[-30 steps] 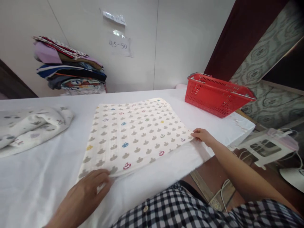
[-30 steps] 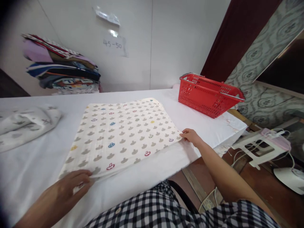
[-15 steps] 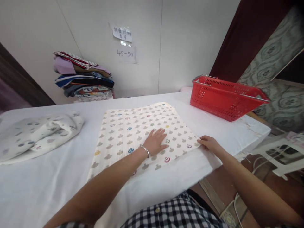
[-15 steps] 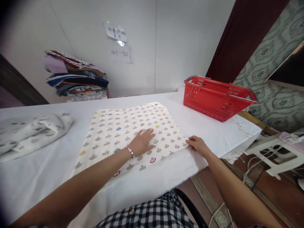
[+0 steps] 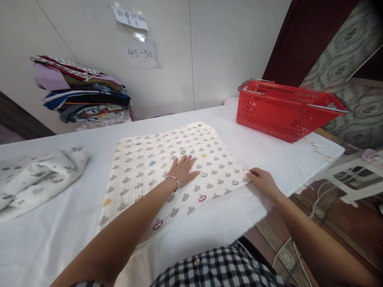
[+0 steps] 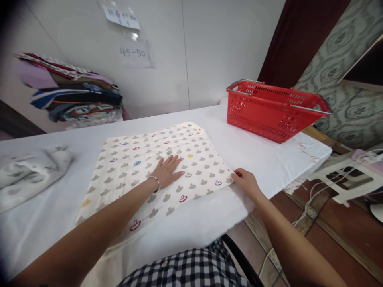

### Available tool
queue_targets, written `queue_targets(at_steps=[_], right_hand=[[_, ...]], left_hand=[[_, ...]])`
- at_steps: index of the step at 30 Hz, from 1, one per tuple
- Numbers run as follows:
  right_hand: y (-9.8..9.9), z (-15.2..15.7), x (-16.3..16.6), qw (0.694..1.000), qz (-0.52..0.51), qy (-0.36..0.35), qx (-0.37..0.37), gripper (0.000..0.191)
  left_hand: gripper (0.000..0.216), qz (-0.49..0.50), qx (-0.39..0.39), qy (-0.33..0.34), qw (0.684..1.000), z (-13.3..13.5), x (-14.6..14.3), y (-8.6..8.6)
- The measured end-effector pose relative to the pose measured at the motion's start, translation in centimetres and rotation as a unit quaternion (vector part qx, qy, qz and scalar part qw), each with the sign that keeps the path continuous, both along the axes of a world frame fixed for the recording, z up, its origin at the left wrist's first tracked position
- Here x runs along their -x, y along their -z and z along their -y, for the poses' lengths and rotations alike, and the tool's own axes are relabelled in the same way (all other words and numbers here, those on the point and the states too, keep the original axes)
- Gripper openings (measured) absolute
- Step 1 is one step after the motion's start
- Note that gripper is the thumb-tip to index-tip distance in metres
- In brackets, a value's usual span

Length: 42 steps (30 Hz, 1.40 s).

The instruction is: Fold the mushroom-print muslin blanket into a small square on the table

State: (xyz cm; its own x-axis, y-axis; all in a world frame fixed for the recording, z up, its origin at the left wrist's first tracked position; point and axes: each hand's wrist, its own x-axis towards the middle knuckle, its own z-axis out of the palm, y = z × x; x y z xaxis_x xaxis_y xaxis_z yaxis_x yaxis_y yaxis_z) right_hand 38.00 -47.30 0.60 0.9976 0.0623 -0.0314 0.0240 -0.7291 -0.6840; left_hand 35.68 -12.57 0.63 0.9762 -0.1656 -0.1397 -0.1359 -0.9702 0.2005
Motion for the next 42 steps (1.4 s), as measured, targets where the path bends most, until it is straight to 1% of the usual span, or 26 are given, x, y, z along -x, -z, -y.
queue_targets(at_steps=[2, 3, 5, 6, 8, 10, 13, 15, 17, 19, 21, 23, 25, 27, 28, 30, 31, 33, 35, 37, 38, 39, 41, 42], right_hand=[[-0.1, 0.1, 0.1, 0.998, -0.013, 0.016, -0.054, 0.022], [-0.2, 0.1, 0.1, 0.996, -0.022, 0.027, -0.085, 0.023], [-0.4, 0.3, 0.1, 0.989, -0.034, 0.047, -0.136, 0.025], [-0.4, 0.5, 0.1, 0.987, -0.035, 0.054, -0.149, 0.026], [-0.4, 0.8, 0.2, 0.987, -0.030, 0.063, -0.148, 0.028], [-0.1, 1.1, 0.2, 0.990, -0.013, 0.058, -0.131, 0.028], [0.2, 1.4, 0.4, 0.993, -0.002, 0.030, -0.113, 0.030], [0.2, 1.5, 0.5, 0.994, -0.015, 0.008, -0.111, 0.036], [-0.1, 1.7, 0.6, 0.994, -0.028, 0.000, -0.109, 0.040], [-0.2, 1.9, 0.7, 0.993, -0.038, 0.006, -0.108, 0.041], [-0.2, 2.1, 0.6, 0.992, -0.044, 0.013, -0.119, 0.039], [0.1, 2.3, 0.4, 0.990, -0.044, 0.002, -0.132, 0.034], [0.3, 2.3, 0.1, 0.991, -0.031, -0.009, -0.133, 0.030], [0.3, 2.2, -0.2, 0.991, -0.014, -0.010, -0.130, 0.027], [0.2, 2.0, -0.4, 0.992, -0.005, -0.008, -0.129, 0.027], [-0.6, 1.4, -0.9, 0.992, 0.004, -0.011, -0.126, 0.026], [-1.2, 1.0, -1.1, 0.992, 0.002, -0.019, -0.126, 0.026], [-2.6, 0.0, -1.6, 0.990, -0.003, -0.035, -0.139, 0.027], [-3.9, -0.9, -2.1, 0.983, 0.018, -0.036, -0.181, 0.028], [-4.5, -1.4, -2.5, 0.975, 0.053, -0.020, -0.217, 0.029], [-4.4, -1.4, -2.6, 0.974, 0.059, -0.016, -0.216, 0.028], [-4.0, -1.3, -2.6, 0.978, 0.052, -0.020, -0.199, 0.027], [-2.9, -0.5, -2.3, 0.990, 0.015, -0.041, -0.131, 0.024], [-2.2, 0.0, -2.1, 0.994, -0.003, -0.048, -0.095, 0.023]], left_hand=[[0.079, 0.008, -0.001, -0.001, 1.000, 1.2, -0.1, -0.4], [0.078, 0.022, 0.000, 0.008, 1.000, 1.9, -0.2, -0.6], [0.076, 0.061, -0.002, 0.050, 0.997, 3.1, -0.9, -0.8], [0.075, 0.073, -0.005, 0.070, 0.995, 3.6, -1.5, -0.9], [0.074, 0.062, -0.011, 0.080, 0.995, 4.0, -2.7, -0.6], [0.074, 0.026, -0.009, 0.062, 0.998, 3.8, -4.0, -0.1], [0.073, 0.007, 0.003, 0.051, 0.999, 3.1, -5.1, 0.5], [0.070, 0.007, 0.007, 0.044, 0.999, 3.1, -5.3, 0.3], [0.064, 0.017, 0.016, 0.032, 0.999, 3.7, -4.7, -0.5], [0.057, 0.050, 0.038, 0.036, 0.997, 4.9, -3.4, -1.7], [0.052, 0.092, 0.077, 0.069, 0.990, 6.6, -1.3, -2.9], [0.051, 0.112, 0.109, 0.122, 0.980, 8.2, 1.1, -3.7], [0.047, 0.101, 0.104, 0.173, 0.974, 9.5, 3.3, -4.0], [0.035, 0.091, 0.076, 0.197, 0.973, 10.0, 4.6, -3.7], [0.027, 0.085, 0.062, 0.195, 0.975, 10.0, 4.9, -3.5], [0.013, 0.062, 0.044, 0.167, 0.983, 9.5, 4.7, -3.3], [0.010, 0.047, 0.044, 0.146, 0.987, 9.1, 4.3, -3.5], [0.011, 0.031, 0.053, 0.104, 0.993, 8.0, 3.4, -4.3], [0.014, 0.065, 0.044, 0.071, 0.994, 7.0, 2.8, -5.5], [0.016, 0.126, 0.008, 0.067, 0.990, 6.6, 2.7, -6.2], [0.016, 0.145, -0.012, 0.083, 0.986, 6.6, 3.0, -6.1], [0.016, 0.150, -0.029, 0.111, 0.982, 6.8, 3.4, -5.8], [0.019, 0.123, -0.046, 0.178, 0.975, 7.5, 4.3, -4.4], [0.021, 0.105, -0.049, 0.202, 0.973, 7.9, 4.8, -3.5]])
